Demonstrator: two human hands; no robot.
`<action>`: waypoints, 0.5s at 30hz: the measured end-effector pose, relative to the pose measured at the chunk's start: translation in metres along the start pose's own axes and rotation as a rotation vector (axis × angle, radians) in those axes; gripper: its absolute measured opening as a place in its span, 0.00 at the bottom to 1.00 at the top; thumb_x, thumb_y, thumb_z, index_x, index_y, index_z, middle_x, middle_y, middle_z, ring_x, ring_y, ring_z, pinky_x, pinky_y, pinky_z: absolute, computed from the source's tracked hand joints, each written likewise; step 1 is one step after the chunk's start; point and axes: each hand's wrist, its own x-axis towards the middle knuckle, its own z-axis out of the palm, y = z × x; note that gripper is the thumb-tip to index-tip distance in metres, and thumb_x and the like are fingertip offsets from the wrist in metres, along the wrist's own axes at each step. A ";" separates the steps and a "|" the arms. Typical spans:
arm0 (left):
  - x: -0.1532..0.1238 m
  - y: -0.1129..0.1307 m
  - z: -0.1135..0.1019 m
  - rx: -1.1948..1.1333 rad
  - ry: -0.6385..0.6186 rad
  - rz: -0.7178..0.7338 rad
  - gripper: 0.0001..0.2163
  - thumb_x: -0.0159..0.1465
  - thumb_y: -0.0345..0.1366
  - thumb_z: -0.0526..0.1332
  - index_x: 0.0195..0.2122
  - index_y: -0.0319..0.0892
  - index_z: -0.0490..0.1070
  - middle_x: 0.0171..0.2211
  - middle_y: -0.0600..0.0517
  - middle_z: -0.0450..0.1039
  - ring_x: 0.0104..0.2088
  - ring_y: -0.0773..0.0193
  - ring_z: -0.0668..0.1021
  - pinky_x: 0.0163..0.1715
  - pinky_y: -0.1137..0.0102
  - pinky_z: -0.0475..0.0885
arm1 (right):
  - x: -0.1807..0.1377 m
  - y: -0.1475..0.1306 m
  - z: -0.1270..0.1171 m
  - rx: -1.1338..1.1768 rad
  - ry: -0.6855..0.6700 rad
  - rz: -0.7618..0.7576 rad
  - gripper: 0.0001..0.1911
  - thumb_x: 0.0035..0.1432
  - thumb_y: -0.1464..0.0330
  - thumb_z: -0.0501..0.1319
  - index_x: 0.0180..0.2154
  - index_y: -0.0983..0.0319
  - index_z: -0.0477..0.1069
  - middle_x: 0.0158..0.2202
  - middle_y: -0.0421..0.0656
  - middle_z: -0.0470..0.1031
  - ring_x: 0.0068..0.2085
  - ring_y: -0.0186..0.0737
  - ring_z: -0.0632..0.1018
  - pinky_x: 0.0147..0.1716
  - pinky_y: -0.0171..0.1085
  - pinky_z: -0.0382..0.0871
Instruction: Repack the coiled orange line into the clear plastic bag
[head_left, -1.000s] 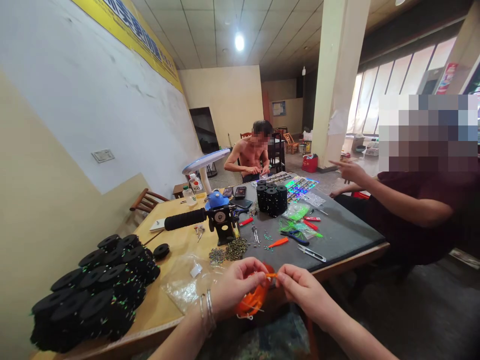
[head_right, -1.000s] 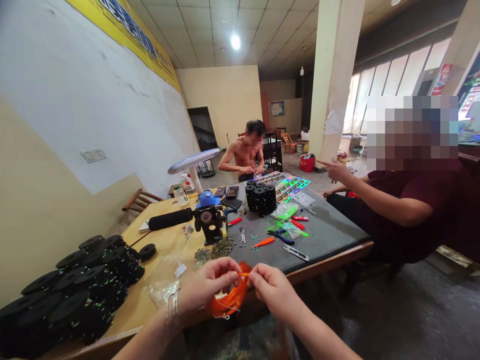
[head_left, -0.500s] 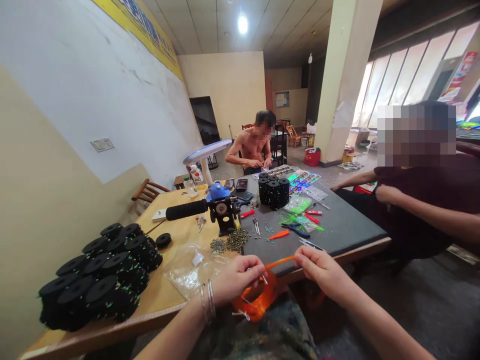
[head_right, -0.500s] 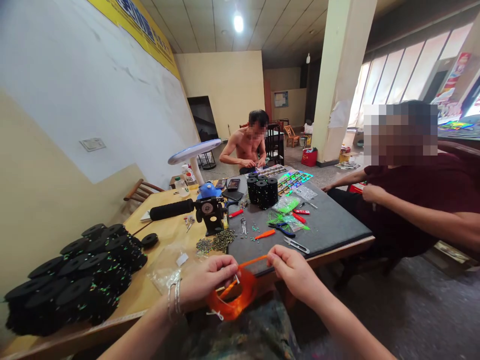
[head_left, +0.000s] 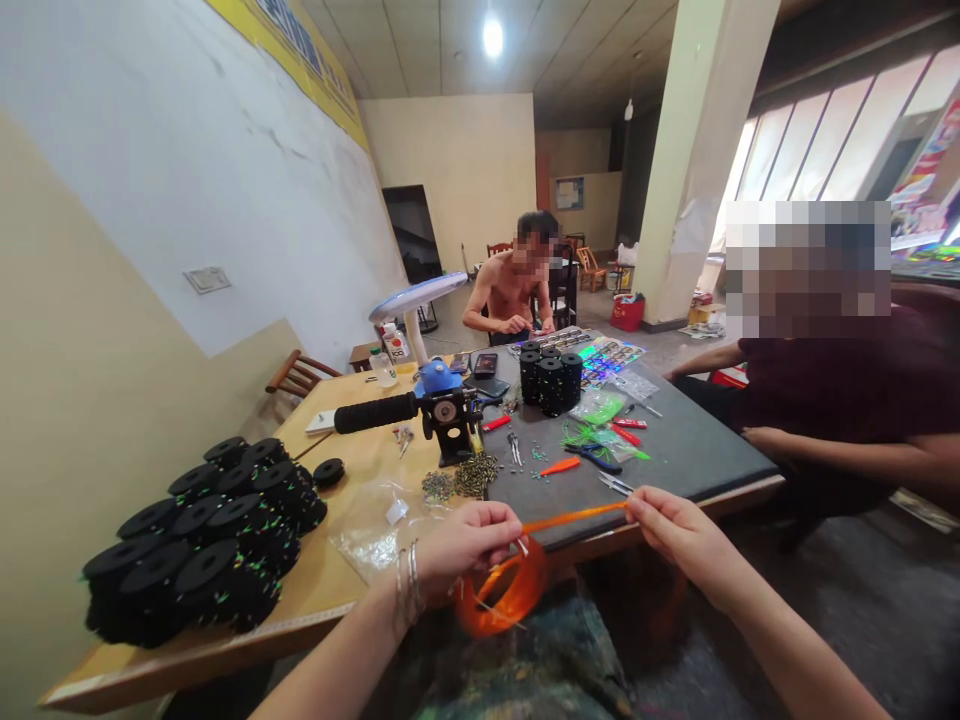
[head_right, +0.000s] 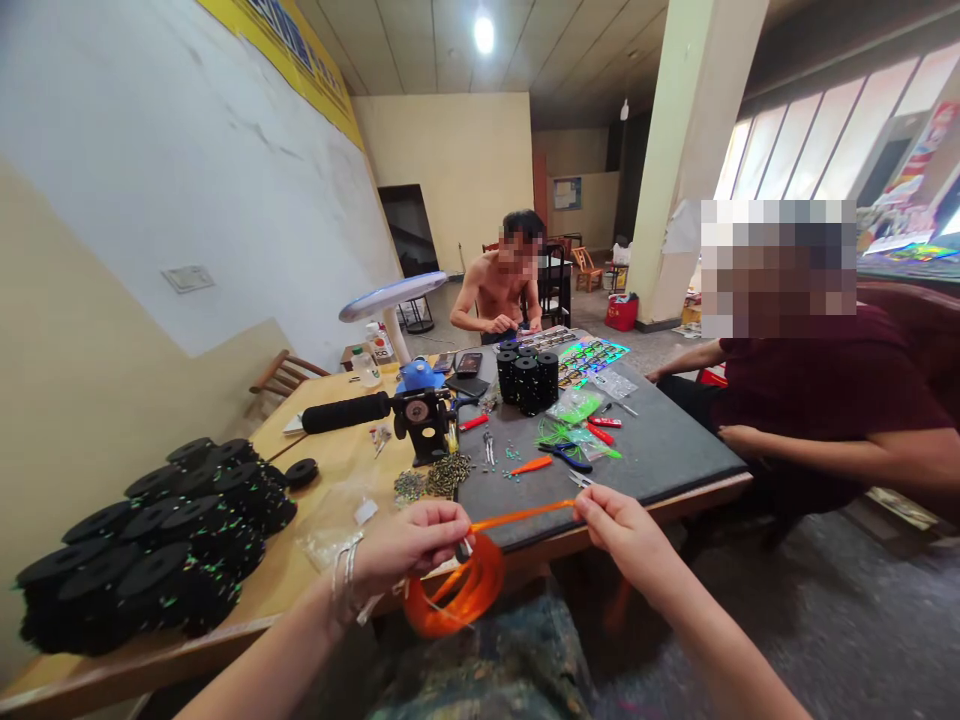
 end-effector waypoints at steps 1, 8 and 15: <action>0.000 0.000 -0.001 0.007 0.004 -0.001 0.21 0.51 0.53 0.66 0.27 0.39 0.66 0.14 0.62 0.58 0.13 0.78 0.53 0.15 0.75 0.42 | -0.001 0.002 -0.001 0.010 0.004 0.005 0.28 0.50 0.41 0.57 0.27 0.61 0.63 0.17 0.31 0.49 0.19 0.26 0.50 0.16 0.30 0.39; -0.001 -0.002 -0.005 0.082 0.011 -0.046 0.22 0.50 0.54 0.66 0.28 0.37 0.69 0.14 0.62 0.59 0.14 0.77 0.54 0.16 0.74 0.42 | -0.005 0.011 -0.008 0.037 0.020 0.055 0.29 0.49 0.40 0.57 0.27 0.61 0.62 0.17 0.30 0.48 0.19 0.27 0.49 0.17 0.30 0.38; -0.002 0.001 -0.005 0.004 0.047 -0.036 0.25 0.50 0.53 0.67 0.38 0.36 0.70 0.15 0.62 0.59 0.15 0.77 0.54 0.16 0.75 0.41 | -0.010 0.020 -0.007 0.038 -0.072 0.050 0.27 0.50 0.42 0.58 0.28 0.61 0.62 0.17 0.30 0.51 0.19 0.27 0.52 0.18 0.30 0.42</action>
